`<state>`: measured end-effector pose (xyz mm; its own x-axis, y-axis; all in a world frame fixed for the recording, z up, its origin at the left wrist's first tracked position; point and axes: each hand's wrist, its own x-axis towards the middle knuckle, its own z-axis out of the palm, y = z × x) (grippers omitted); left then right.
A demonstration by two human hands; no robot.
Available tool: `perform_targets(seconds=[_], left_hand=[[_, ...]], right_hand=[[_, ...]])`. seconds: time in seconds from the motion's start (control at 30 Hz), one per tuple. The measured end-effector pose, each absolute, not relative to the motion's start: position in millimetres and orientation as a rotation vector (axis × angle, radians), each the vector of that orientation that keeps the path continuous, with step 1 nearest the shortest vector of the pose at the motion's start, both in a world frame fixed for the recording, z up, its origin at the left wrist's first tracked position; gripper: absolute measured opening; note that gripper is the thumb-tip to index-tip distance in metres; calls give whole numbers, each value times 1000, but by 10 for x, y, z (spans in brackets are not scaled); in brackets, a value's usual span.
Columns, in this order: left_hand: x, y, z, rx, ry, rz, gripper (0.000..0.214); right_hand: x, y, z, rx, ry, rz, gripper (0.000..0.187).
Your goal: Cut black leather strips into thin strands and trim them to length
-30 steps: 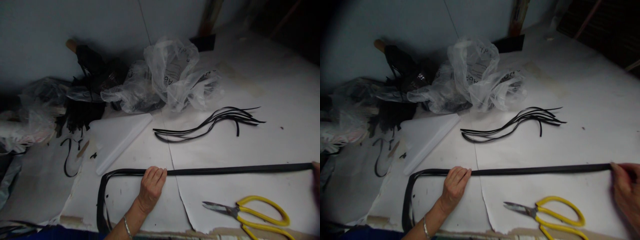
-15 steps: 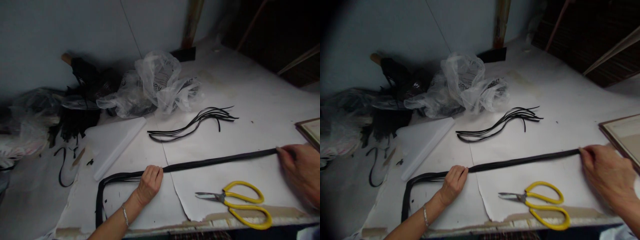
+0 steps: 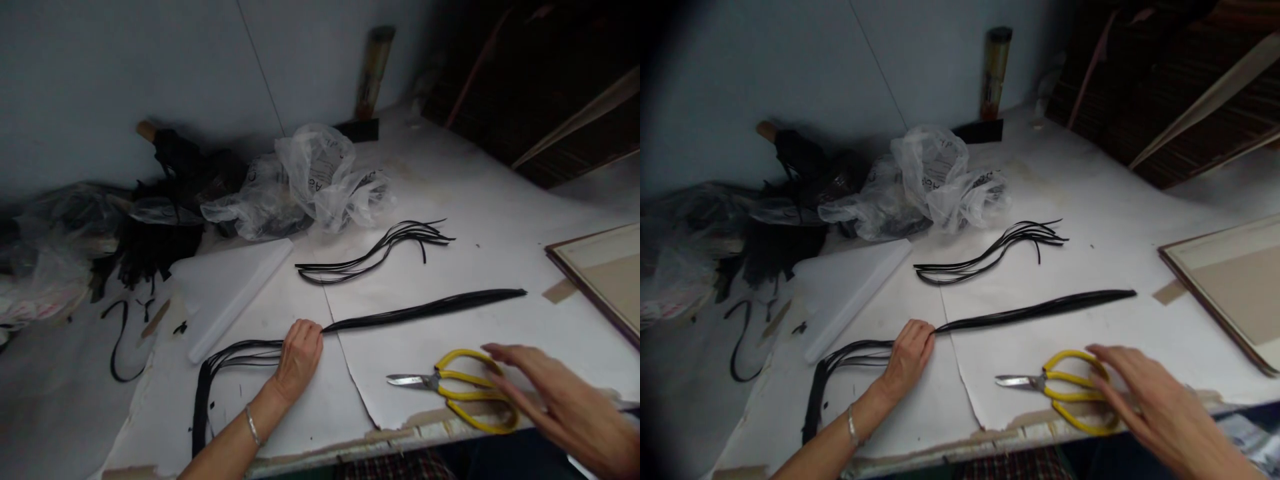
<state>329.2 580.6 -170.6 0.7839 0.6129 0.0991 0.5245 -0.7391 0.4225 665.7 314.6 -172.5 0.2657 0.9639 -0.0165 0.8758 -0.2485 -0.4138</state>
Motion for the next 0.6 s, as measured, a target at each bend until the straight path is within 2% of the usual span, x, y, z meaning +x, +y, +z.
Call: perform_targets(seconds=[0.13, 0.3, 0.4, 0.5, 0.6], left_hand=[[3336, 5876, -1499, 2213, 1023, 122, 18], [3348, 6024, -1444, 1739, 1038, -114, 13], [3343, 6076, -1497, 1452, 995, -211, 18], [3328, 6099, -1526, 1252, 946, -255, 28], [3302, 6110, -1513, 1150, 910, -243, 32]], right_hand=[[6057, 3131, -1723, -2208, -1865, 324, 43], [6052, 3176, -1835, -2307, -1973, 252, 55], [6059, 3234, -1799, -2248, -2041, 499, 67], [5923, 3244, -1655, -2213, -1911, 767, 60], [5623, 3250, -1473, -2135, -1460, 1122, 56]])
